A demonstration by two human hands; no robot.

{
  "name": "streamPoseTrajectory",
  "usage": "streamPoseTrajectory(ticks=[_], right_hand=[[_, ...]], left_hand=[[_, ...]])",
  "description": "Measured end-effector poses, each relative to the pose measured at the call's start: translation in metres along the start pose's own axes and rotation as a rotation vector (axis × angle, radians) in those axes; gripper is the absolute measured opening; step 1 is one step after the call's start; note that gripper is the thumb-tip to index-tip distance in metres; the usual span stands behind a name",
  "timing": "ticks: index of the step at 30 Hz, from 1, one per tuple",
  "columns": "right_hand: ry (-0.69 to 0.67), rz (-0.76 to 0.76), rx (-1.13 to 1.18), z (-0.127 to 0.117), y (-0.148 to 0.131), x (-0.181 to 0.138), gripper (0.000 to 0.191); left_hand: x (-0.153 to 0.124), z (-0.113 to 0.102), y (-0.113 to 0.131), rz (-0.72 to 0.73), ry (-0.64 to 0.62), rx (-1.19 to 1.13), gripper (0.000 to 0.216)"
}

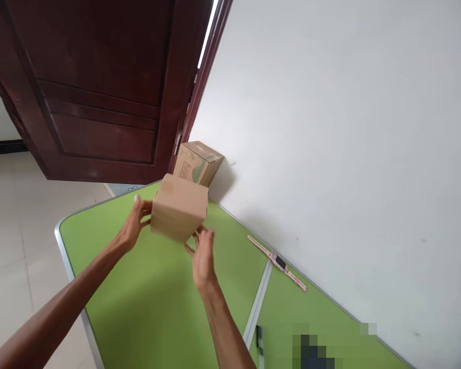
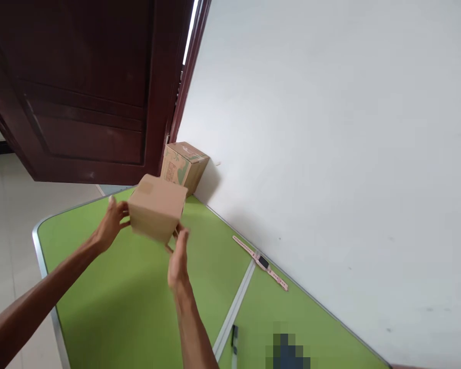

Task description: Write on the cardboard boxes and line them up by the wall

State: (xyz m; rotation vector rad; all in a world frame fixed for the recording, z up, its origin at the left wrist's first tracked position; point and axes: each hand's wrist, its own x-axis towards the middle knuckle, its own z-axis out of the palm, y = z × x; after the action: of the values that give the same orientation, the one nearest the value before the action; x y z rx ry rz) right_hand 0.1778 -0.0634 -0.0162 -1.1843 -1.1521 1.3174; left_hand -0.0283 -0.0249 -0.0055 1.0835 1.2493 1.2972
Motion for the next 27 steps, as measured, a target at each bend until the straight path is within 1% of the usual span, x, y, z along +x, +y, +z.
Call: streamPoseTrajectory(ticks=[1,3,5,6,8,10,12,15,17,19,21,23,25,27], right_hand=[[0.019,0.011,0.068,-0.006,0.001,-0.029,0.094],[0.052,0.025,0.158,-0.016,0.004,-0.086,0.081],[0.088,0.007,0.173,-0.025,0.004,-0.135,0.073],[0.108,-0.015,0.146,-0.03,0.002,-0.157,0.073],[0.149,-0.081,0.033,-0.043,-0.007,-0.196,0.081],[0.181,-0.148,-0.123,-0.056,-0.021,-0.23,0.086],[0.186,-0.18,-0.278,-0.068,-0.038,-0.261,0.079],[0.2,-0.212,-0.4,-0.076,-0.058,-0.296,0.065],[0.264,-0.264,-0.369,-0.074,-0.062,-0.312,0.056],[0.331,-0.311,-0.25,-0.071,-0.062,-0.32,0.051],[0.349,-0.338,-0.109,-0.067,-0.058,-0.325,0.047],[0.326,-0.347,-0.027,-0.067,-0.054,-0.326,0.042],[0.315,-0.341,-0.015,-0.069,-0.051,-0.328,0.04],[0.336,-0.315,-0.022,-0.072,-0.049,-0.329,0.045]], left_hand=[[-0.028,-0.002,-0.004,-0.009,0.008,-0.061,0.101],[-0.081,-0.002,-0.012,-0.02,-0.026,-0.107,0.096],[-0.129,0.003,-0.022,0.036,-0.072,-0.025,0.09],[-0.15,0.005,-0.026,0.078,-0.095,0.049,0.088],[-0.184,0.009,-0.029,0.15,-0.107,0.195,0.086],[-0.207,0.01,-0.021,0.192,-0.094,0.279,0.084],[-0.219,0.01,-0.001,0.233,-0.13,0.305,0.085],[-0.228,0.015,0.038,0.319,-0.258,0.315,0.088],[-0.234,0.019,0.06,0.372,-0.336,0.329,0.085],[-0.242,0.021,0.074,0.404,-0.388,0.357,0.081],[-0.25,0.021,0.079,0.435,-0.407,0.389,0.074],[-0.256,0.021,0.078,0.503,-0.375,0.425,0.065],[-0.259,0.023,0.074,0.623,-0.318,0.438,0.059],[-0.26,0.027,0.069,0.747,-0.289,0.418,0.064]])
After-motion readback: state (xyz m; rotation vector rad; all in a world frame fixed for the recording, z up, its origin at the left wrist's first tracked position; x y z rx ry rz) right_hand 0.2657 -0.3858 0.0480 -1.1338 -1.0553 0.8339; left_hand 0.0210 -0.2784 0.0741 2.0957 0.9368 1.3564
